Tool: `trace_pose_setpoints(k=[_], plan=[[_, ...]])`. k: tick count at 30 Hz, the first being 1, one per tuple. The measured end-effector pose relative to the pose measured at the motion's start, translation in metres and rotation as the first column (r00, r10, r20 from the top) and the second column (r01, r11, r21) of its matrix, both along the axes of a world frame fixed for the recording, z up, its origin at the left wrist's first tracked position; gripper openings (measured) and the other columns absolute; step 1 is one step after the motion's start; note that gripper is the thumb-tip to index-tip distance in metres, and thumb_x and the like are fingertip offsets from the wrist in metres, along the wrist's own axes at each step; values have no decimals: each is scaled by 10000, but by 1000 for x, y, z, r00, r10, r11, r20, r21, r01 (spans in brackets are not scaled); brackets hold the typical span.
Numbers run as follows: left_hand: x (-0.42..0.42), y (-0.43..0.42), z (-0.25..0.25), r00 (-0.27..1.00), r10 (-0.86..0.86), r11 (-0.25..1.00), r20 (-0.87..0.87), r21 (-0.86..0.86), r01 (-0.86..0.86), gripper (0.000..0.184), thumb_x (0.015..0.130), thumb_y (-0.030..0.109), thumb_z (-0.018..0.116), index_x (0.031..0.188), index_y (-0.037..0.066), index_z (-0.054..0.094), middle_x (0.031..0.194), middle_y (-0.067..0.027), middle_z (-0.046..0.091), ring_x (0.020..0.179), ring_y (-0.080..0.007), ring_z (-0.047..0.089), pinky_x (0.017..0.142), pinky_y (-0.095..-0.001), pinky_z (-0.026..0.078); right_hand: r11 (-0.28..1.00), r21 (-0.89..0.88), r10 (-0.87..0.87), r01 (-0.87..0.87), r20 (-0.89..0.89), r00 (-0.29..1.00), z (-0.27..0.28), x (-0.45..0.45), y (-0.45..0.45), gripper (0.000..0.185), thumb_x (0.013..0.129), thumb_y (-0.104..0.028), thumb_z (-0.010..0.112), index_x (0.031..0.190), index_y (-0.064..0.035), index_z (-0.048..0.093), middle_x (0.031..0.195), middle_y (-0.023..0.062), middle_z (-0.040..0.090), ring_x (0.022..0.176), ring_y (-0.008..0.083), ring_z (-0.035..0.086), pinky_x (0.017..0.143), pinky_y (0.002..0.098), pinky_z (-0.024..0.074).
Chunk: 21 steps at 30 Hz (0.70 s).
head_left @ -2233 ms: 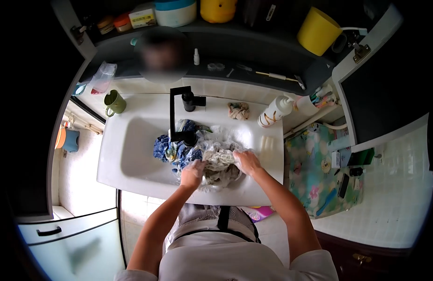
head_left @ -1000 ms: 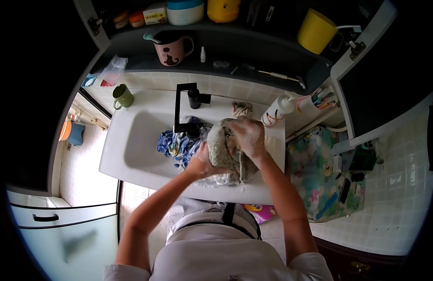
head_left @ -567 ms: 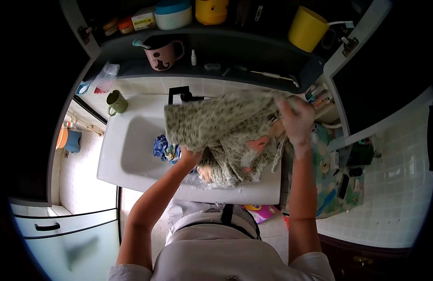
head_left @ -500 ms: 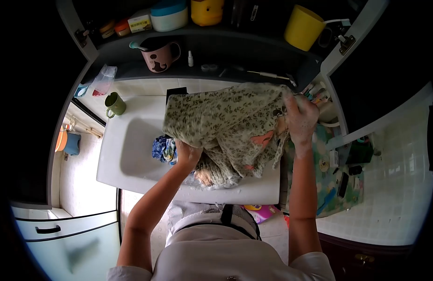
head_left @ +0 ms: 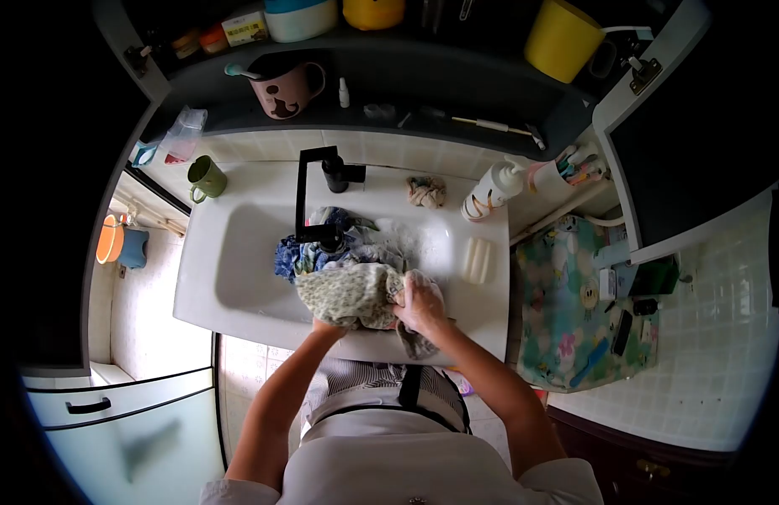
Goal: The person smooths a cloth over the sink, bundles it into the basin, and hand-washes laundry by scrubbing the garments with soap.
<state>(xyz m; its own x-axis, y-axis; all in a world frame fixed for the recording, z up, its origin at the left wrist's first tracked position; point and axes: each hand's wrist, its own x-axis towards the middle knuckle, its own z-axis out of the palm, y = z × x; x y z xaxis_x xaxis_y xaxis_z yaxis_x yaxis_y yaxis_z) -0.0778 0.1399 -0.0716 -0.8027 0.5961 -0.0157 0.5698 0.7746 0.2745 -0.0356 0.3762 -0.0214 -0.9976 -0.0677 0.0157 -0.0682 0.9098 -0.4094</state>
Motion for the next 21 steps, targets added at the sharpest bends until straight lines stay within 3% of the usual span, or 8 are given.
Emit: trace_pose_setpoints(k=[2, 4, 7, 9, 12, 16, 17, 21], plan=[[-1, -7, 11, 989, 18, 999, 148, 34, -23, 590, 819, 412, 585, 1354, 196, 465, 1421, -97, 409, 1333, -325, 321, 1119, -432, 217, 992, 15, -127, 127, 250, 960, -5, 7, -13, 741, 843, -315, 611, 1365, 81, 265, 1130, 252, 546, 1009, 401, 547, 868, 450, 438], [-14, -20, 28, 963, -26, 997, 267, 83, 4, 598, 824, 417, 602, 1351, 172, 464, 1429, -115, 397, 1326, -336, 324, 1114, -418, 232, 990, 38, -135, 134, 39, 990, -23, -3, -10, 641, 826, -230, 597, 1331, 58, 326, 1124, 229, 550, 1035, 391, 533, 892, 452, 418], [-41, -51, 82, 508, 19, 962, 861, 123, -245, 514, 844, 408, 630, 1267, 131, 538, 1373, -78, 475, 1254, -247, 421, 1058, -393, 302, 973, -137, -187, 185, 3, 982, -2, -18, 0, 323, 746, -65, 516, 1064, -15, 501, 997, 167, 534, 966, 369, 512, 837, 458, 413], [-32, -71, 102, 412, 59, 398, 909, 357, -845, 462, 856, 379, 628, 1198, 78, 548, 1293, -102, 514, 1200, -216, 450, 1019, -382, 331, 965, -39, -262, 260, -183, 947, 18, -24, 2, 297, 699, -44, 527, 994, -21, 508, 941, 167, 524, 897, 368, 502, 779, 469, 406], [-38, -55, 99, 576, 454, 237, 680, 531, -814, 345, 865, 300, 598, 1123, 75, 551, 1278, -133, 445, 1201, -290, 429, 1003, -424, 373, 950, -215, -290, 226, -340, 895, 17, -29, -7, 294, 663, -47, 531, 955, -23, 503, 900, 170, 507, 872, 365, 488, 749, 473, 395], [-43, 24, 84, 819, 493, 612, 293, 553, -566, 457, 741, 242, 698, 1102, 20, 527, 1179, -192, 476, 1099, -374, 470, 950, -413, 396, 919, -394, -149, -2, -354, 923, 35, -34, -34, 256, 689, -119, 550, 915, -30, 472, 874, 159, 481, 829, 359, 462, 734, 454, 391], [-47, 35, 64, 862, 507, 780, -20, 436, -449, 323, 801, 302, 675, 956, 34, 586, 1023, -168, 525, 974, -334, 498, 884, -393, 397, 911, -412, -162, 27, -296, 941, 37, -38, -37, 254, 760, -220, 591, 877, -24, 478, 861, 162, 484, 821, 357, 482, 715, 445, 411], [-36, 63, 27, 886, 449, 828, -115, 427, -364, 212, 747, 239, 649, 710, 72, 523, 805, -98, 541, 837, -338, 504, 727, -464, 371, 975, -204, -141, 86, -274, 951, -31, -51, -41, 347, 881, -364, 539, 762, -39, 567, 700, 187, 586, 631, 357, 583, 573, 445, 468]])
